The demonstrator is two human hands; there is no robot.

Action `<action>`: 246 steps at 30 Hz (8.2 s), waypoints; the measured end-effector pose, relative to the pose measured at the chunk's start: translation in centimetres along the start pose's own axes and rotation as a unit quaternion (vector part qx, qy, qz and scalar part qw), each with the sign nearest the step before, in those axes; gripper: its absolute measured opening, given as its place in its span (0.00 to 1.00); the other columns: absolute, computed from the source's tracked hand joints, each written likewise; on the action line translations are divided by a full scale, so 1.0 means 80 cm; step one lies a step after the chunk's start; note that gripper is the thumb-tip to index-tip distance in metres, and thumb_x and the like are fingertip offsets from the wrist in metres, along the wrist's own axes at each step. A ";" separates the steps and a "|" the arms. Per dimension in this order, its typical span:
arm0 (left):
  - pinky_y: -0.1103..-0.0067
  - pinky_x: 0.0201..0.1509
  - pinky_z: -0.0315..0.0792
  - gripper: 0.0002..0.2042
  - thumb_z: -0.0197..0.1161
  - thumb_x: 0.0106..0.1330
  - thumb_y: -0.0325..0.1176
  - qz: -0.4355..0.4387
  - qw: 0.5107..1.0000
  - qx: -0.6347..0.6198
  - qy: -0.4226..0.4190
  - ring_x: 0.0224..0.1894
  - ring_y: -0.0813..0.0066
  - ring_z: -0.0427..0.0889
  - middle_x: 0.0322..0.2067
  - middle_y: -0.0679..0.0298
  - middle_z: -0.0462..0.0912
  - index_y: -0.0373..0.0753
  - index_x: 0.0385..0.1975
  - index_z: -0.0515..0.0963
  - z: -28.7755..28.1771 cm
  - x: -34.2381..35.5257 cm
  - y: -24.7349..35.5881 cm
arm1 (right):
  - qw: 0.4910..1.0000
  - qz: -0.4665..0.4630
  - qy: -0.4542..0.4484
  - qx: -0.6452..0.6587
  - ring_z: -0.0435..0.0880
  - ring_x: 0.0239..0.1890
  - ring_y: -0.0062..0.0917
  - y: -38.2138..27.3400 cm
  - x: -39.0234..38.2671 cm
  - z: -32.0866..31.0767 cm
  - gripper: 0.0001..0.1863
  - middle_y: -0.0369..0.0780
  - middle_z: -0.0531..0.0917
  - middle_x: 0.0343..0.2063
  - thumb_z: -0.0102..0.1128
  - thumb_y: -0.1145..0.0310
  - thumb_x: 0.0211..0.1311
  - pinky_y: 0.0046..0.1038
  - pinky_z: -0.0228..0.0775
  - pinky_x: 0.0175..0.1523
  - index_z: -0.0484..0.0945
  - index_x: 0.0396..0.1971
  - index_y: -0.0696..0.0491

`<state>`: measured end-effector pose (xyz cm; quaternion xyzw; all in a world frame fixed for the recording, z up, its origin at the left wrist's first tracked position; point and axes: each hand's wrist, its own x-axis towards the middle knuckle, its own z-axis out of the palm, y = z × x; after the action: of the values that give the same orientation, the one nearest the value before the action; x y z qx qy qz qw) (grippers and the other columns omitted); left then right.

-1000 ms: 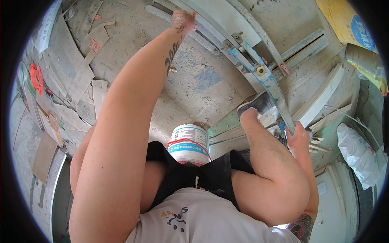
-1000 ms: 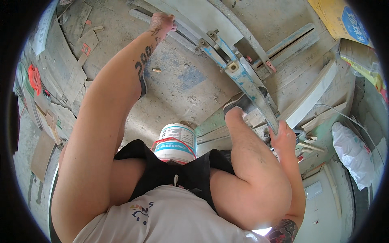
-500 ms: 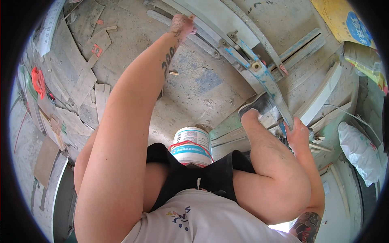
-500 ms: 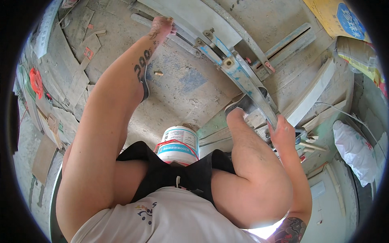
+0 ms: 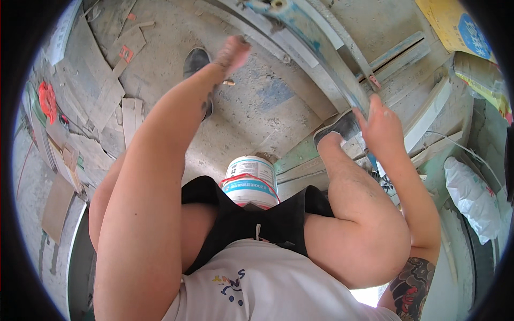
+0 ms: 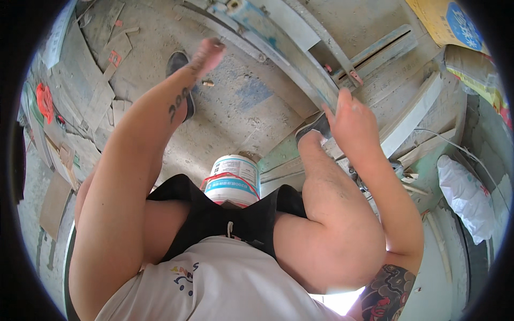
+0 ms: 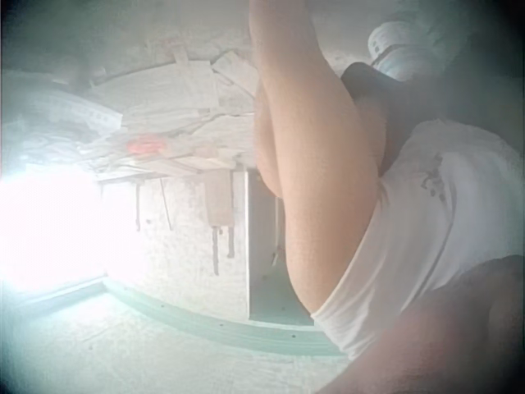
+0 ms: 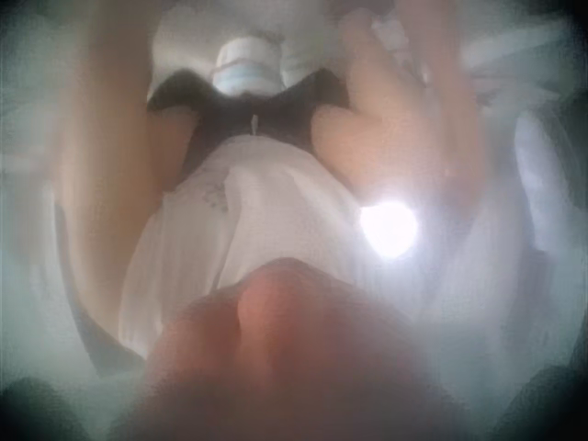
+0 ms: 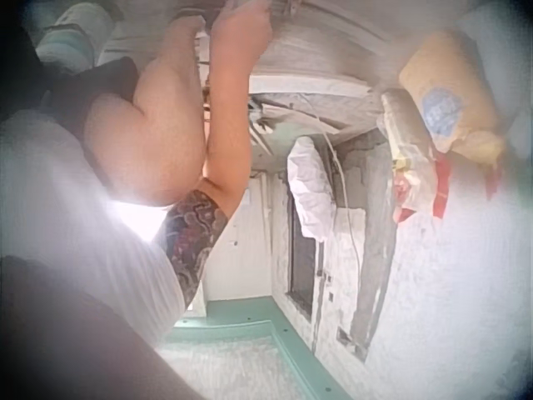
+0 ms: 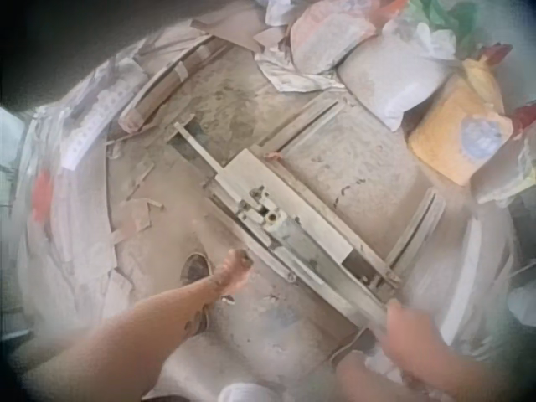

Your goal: Cutting ceramic tiles using a manual tile cutter.

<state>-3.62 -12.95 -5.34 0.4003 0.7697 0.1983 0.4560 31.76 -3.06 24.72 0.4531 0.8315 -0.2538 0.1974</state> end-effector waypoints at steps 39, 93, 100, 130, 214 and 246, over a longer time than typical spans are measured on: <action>0.68 0.50 0.73 0.20 0.62 0.60 0.46 -0.154 0.988 0.010 0.021 0.46 0.54 0.80 0.41 0.48 0.81 0.35 0.40 0.80 0.085 -0.009 0.208 | 0.990 -0.101 0.094 -0.028 0.79 0.36 0.50 -0.138 0.167 -0.062 0.19 0.56 0.80 0.28 0.57 0.59 0.59 0.44 0.71 0.41 0.74 0.31 0.63; 0.67 0.49 0.74 0.18 0.63 0.59 0.46 -0.195 0.980 -0.031 0.002 0.47 0.52 0.79 0.41 0.48 0.81 0.35 0.36 0.80 0.061 -0.017 0.202 | 0.949 -0.203 0.240 -0.037 0.59 0.63 0.46 -0.084 0.089 -0.052 0.50 0.52 0.61 0.61 0.69 0.49 0.43 0.43 0.51 0.65 0.55 0.61 0.60; 0.67 0.48 0.74 0.18 0.63 0.60 0.47 -0.212 0.976 -0.052 -0.001 0.46 0.53 0.80 0.40 0.49 0.81 0.36 0.38 0.80 0.062 -0.017 0.209 | 0.951 -0.163 0.253 -0.071 0.59 0.63 0.46 -0.071 0.085 -0.040 0.51 0.52 0.60 0.61 0.69 0.47 0.44 0.43 0.50 0.65 0.54 0.62 0.60; 0.67 0.44 0.75 0.25 0.61 0.58 0.50 -0.169 0.982 -0.064 0.049 0.40 0.49 0.81 0.33 0.43 0.81 0.27 0.34 0.79 0.073 -0.027 0.210 | 0.993 -0.075 0.033 0.090 0.77 0.39 0.52 -0.080 0.081 -0.067 0.22 0.56 0.80 0.33 0.57 0.57 0.60 0.42 0.69 0.43 0.73 0.41 0.63; 0.74 0.33 0.67 0.07 0.55 0.62 0.31 0.293 0.885 0.088 0.351 0.29 0.70 0.70 0.26 0.62 0.72 0.34 0.29 0.72 -0.136 -0.088 0.379 | 0.900 0.053 0.065 0.429 0.80 0.35 0.47 0.125 0.110 0.096 0.22 0.55 0.80 0.27 0.51 0.54 0.61 0.39 0.70 0.44 0.78 0.29 0.62; 0.70 0.34 0.69 0.10 0.48 0.60 0.32 0.267 0.936 0.212 0.081 0.27 0.54 0.76 0.22 0.52 0.76 0.35 0.28 0.75 -0.049 -0.067 0.388 | 0.612 0.120 -0.006 0.782 0.81 0.39 0.32 0.066 0.188 0.162 0.22 0.45 0.79 0.42 0.67 0.66 0.54 0.37 0.76 0.43 0.74 0.44 0.62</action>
<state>7.94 1.69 20.37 0.6615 0.6927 0.1763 0.2269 29.84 1.38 4.77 0.5298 0.2550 -0.7843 -0.1979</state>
